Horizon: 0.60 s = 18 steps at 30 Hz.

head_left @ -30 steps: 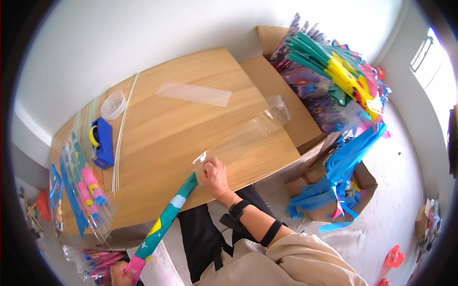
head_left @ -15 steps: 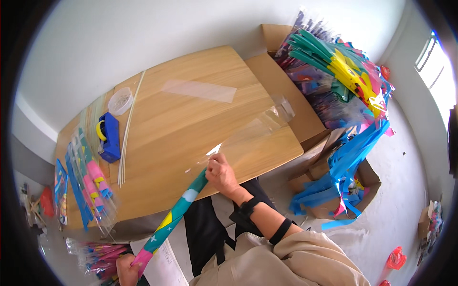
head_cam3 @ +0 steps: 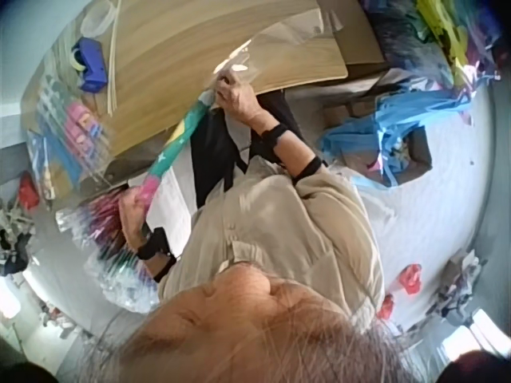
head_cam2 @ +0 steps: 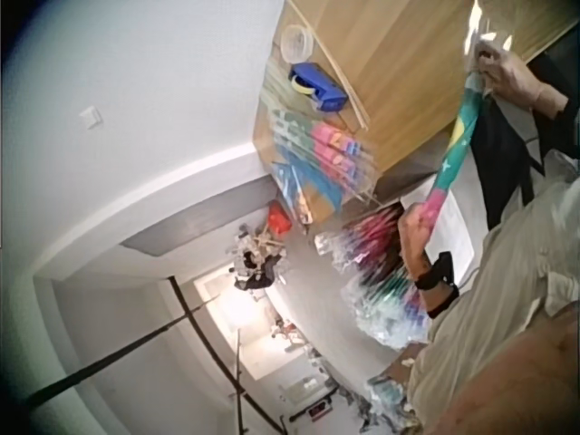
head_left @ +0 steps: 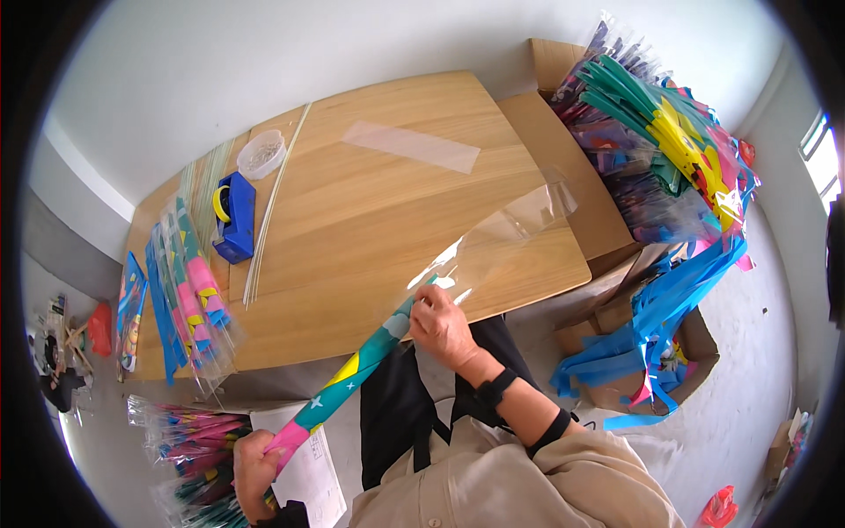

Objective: The recorder is folding, taping, and packaging colorful plastic kites at a workshop table.

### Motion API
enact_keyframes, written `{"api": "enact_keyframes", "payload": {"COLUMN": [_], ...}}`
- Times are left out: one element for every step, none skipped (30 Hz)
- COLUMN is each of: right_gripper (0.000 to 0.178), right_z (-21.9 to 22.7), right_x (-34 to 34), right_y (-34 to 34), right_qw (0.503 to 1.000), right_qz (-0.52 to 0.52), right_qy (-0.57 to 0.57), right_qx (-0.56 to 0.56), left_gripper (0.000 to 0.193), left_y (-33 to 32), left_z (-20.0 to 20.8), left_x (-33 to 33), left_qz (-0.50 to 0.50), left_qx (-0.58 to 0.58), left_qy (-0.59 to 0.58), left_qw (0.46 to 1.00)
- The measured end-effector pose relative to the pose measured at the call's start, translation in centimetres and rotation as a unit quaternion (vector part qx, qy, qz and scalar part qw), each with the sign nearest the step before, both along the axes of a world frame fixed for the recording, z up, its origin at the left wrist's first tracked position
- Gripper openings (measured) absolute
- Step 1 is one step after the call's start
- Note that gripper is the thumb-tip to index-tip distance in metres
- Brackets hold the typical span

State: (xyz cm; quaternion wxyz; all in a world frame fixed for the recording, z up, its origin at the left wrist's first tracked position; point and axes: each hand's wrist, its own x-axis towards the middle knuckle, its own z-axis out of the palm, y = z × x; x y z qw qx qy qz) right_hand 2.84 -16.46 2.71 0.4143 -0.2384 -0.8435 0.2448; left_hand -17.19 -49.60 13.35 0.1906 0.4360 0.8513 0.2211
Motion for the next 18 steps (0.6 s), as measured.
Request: {"api": "enact_keyframes", "payload": {"right_gripper": [0.012, 0.013, 0.013, 0.013, 0.013, 0.013, 0.013, 0.016, 0.017, 0.019, 0.02, 0.022, 0.022, 0.023, 0.024, 0.026, 0.025, 0.024], "right_z": [0.1, 0.5, 0.9, 1.3, 1.7, 2.0, 2.2, 2.5, 2.6, 2.6, 2.8, 3.1, 3.7, 4.6, 5.7, 7.1, 8.3, 9.4], "right_x": [0.2, 0.3, 0.3, 0.3, 0.1, -0.1, -0.3, -0.3, -0.4, -0.4, -0.4, -0.5, -0.4, -0.5, -0.7, -1.0, -1.6, -2.4], "right_y": [-0.5, -1.3, -2.2, -3.1, -4.0, -4.7, -5.3, -5.9, -6.3, -6.6, -6.8, -7.0, -6.9, -6.7, -6.6, -6.4, -6.1, -5.7], "right_qw": [1.0, 0.999, 0.997, 0.995, 0.991, 0.987, 0.982, 0.978, 0.976, 0.973, 0.969, 0.97, 0.965, 0.959, 0.953, 0.948, 0.948, 0.946], "right_qz": [0.008, 0.042, 0.068, 0.093, 0.12, 0.146, 0.17, 0.176, 0.175, 0.173, 0.175, 0.175, 0.186, 0.199, 0.211, 0.205, 0.204, 0.202], "right_qy": [-0.001, -0.009, -0.025, -0.04, -0.055, -0.063, -0.072, -0.09, -0.109, -0.13, -0.148, -0.139, -0.129, -0.118, -0.107, -0.086, -0.038, 0.01], "right_qx": [0.022, 0.021, 0.016, 0.013, 0.009, 0.026, 0.043, 0.064, 0.072, 0.08, 0.088, 0.1, 0.131, 0.161, 0.191, 0.226, 0.241, 0.255], "left_gripper": [0.016, 0.016, 0.016, 0.016, 0.015, 0.015, 0.016, 0.017, 0.016, 0.015, 0.015, 0.014, 0.013, 0.013, 0.012, 0.012, 0.011, 0.01], "left_y": [0.5, 0.9, 1.6, 2.5, 3.4, 4.4, 5.4, 6.4, 7.4, 8.5, 9.4, 10.0, 10.7, 11.2, 11.8, 12.4, 13.3, 14.7], "left_z": [-0.7, -1.4, -2.1, -2.9, -3.6, -4.5, -5.5, -6.3, -6.7, -7.2, -7.6, -7.8, -7.9, -7.9, -7.6, -7.2, -6.7, -5.9], "left_x": [0.3, 0.7, 1.3, 1.9, 2.6, 3.4, 4.1, 4.6, 5.0, 5.6, 6.2, 6.5, 6.7, 6.7, 6.8, 6.8, 6.8, 7.2], "left_qz": [-0.001, 0.001, 0.004, 0.006, 0.01, 0.012, 0.013, 0.015, -0.002, 0.013, 0.03, 0.042, 0.053, 0.065, 0.072, 0.078, 0.084, 0.09], "left_qx": [0.002, 0.003, -0.003, -0.008, -0.013, 0.009, 0.031, 0.038, 0.039, 0.062, 0.085, 0.112, 0.14, 0.167, 0.224, 0.28, 0.334, 0.409], "left_qy": [-0.018, -0.035, -0.055, -0.075, -0.094, -0.111, -0.129, -0.154, -0.139, -0.168, -0.196, -0.19, -0.185, -0.178, -0.154, -0.129, -0.103, -0.038], "left_qw": [1.0, 0.999, 0.998, 0.997, 0.995, 0.994, 0.991, 0.987, 0.989, 0.984, 0.977, 0.974, 0.971, 0.967, 0.96, 0.948, 0.933, 0.907]}}
